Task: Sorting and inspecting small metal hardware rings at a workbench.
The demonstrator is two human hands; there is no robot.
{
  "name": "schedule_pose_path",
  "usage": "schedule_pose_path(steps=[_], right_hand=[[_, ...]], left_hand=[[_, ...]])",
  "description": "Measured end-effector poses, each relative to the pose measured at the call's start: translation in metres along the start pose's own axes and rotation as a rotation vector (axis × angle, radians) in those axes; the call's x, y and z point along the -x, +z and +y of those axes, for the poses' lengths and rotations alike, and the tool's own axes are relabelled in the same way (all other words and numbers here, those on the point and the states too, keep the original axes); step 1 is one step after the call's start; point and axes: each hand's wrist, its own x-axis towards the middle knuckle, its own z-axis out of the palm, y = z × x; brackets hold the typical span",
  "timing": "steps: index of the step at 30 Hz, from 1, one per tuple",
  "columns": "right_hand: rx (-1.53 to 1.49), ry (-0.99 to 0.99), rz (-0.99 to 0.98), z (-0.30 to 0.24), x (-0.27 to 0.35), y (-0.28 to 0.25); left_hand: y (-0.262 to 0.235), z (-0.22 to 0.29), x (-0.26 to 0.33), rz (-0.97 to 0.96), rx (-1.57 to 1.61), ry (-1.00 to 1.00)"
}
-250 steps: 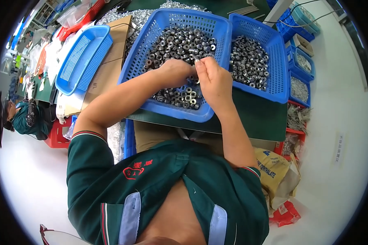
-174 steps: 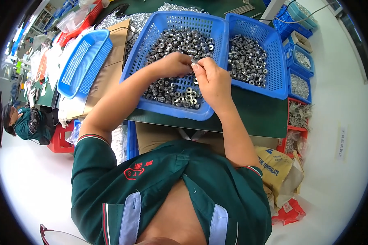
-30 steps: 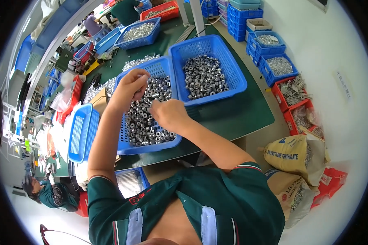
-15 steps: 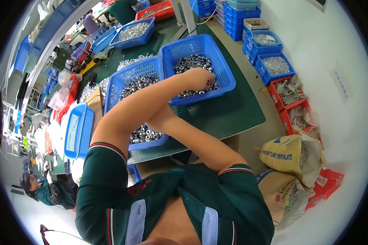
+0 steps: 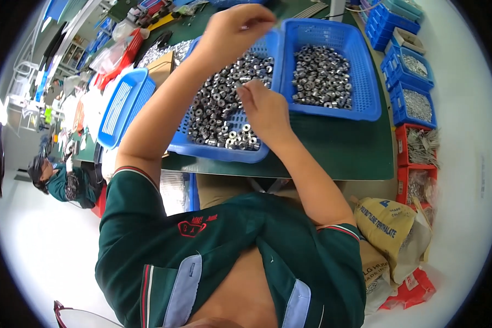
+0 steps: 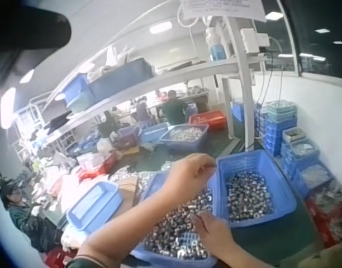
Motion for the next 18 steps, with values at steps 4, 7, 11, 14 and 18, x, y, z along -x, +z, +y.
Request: schedule_pose_path(steps=[4, 7, 11, 14, 18], right_hand=[[-0.126, 0.047, -0.013, -0.01, -0.001, -0.003], [-0.119, 0.05, -0.033, -0.011, 0.002, -0.006], [-0.098, 0.042, -0.044, -0.007, 0.004, -0.004], [-0.09, 0.061, -0.05, -0.008, 0.004, -0.004], [-0.063, 0.058, -0.047, -0.009, 0.002, -0.003]], left_hand=[[-0.023, -0.036, 0.073, -0.212, -0.01, -0.307], [-0.006, -0.042, 0.114, -0.489, -0.022, -0.333], [0.027, -0.045, 0.144, -0.632, -0.139, -0.265], [0.035, -0.044, 0.147, -0.734, -0.208, -0.262], [0.033, -0.039, 0.146, -0.799, -0.313, -0.243]])
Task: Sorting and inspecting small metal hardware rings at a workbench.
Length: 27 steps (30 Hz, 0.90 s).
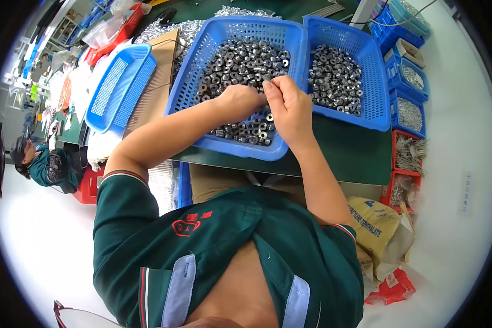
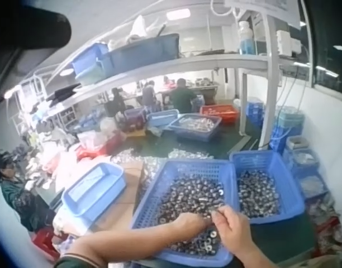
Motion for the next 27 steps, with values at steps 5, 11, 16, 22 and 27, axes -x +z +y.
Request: schedule_pose_path(steps=[5, 11, 16, 22, 27], right_hand=[[0.028, -0.011, -0.024, -0.001, -0.003, 0.001], [0.063, 0.032, -0.068, -0.005, 0.0, 0.0], [0.112, 0.026, -0.102, -0.002, 0.0, 0.001], [0.205, -0.018, -0.116, -0.003, -0.002, 0.002], [0.2, -0.039, -0.122, -0.003, -0.003, 0.002]], left_hand=[[-0.01, -0.006, -0.002, 0.106, 0.177, -0.035], [-0.045, -0.022, 0.006, 0.136, 1.586, -0.288], [-0.048, -0.026, 0.014, 0.118, 1.796, -0.19], [-0.052, -0.021, 0.017, 0.141, 1.754, -0.133], [-0.052, -0.022, 0.018, 0.146, 1.67, -0.069]])
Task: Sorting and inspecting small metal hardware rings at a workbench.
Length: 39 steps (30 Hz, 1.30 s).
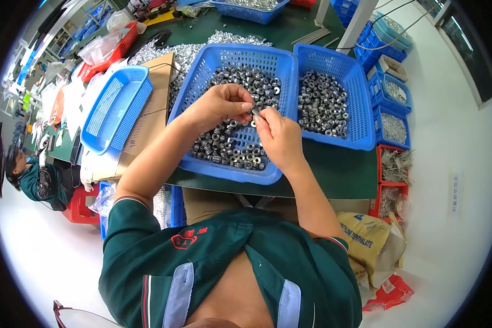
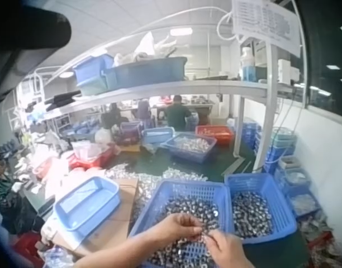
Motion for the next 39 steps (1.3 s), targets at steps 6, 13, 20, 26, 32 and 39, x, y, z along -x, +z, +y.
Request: schedule_pose_path(steps=[6, 13, 20, 26, 32, 39], right_hand=[[0.109, -0.111, 0.012, 0.002, 0.0, 0.001], [0.266, -0.202, -0.008, 0.003, 0.002, 0.0], [-0.044, 0.033, -0.069, 0.005, -0.004, -0.005], [-0.121, 0.108, -0.147, 0.006, -0.006, -0.009], [-0.078, 0.073, -0.046, 0.001, 0.0, -0.002], [-0.047, 0.004, -0.015, 0.003, 0.0, -0.001]], left_hand=[[0.002, -0.005, 0.0, 0.05, 0.001, -0.102], [0.004, -0.008, 0.0, 0.092, 0.003, -0.192], [0.007, -0.001, -0.002, 0.052, -0.173, 0.015], [0.008, 0.002, -0.002, 0.059, -0.214, 0.072], [-0.013, -0.013, -0.011, 0.029, -0.143, 0.017], [0.014, -0.051, -0.012, -0.302, -1.383, -0.087]])
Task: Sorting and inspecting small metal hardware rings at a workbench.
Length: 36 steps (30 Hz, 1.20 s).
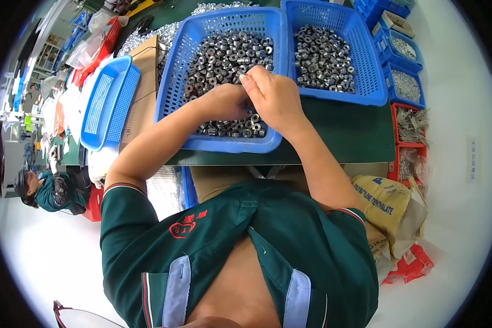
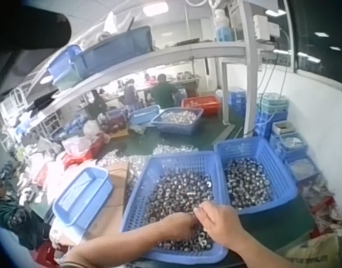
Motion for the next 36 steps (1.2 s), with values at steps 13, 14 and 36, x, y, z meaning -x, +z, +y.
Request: schedule_pose_path(steps=[13, 14, 36], right_hand=[[-0.044, 0.049, -0.009, -0.001, 0.001, 0.001], [-0.04, 0.052, -0.008, 0.001, 0.001, 0.001], [0.007, 0.013, 0.006, -0.003, 0.0, -0.001]], left_hand=[[-0.028, -0.004, 0.001, 0.355, 0.447, -0.095], [-0.044, 0.002, 0.006, 0.317, 0.779, -0.177], [-0.046, 0.008, 0.025, 0.292, 1.346, 0.064]])
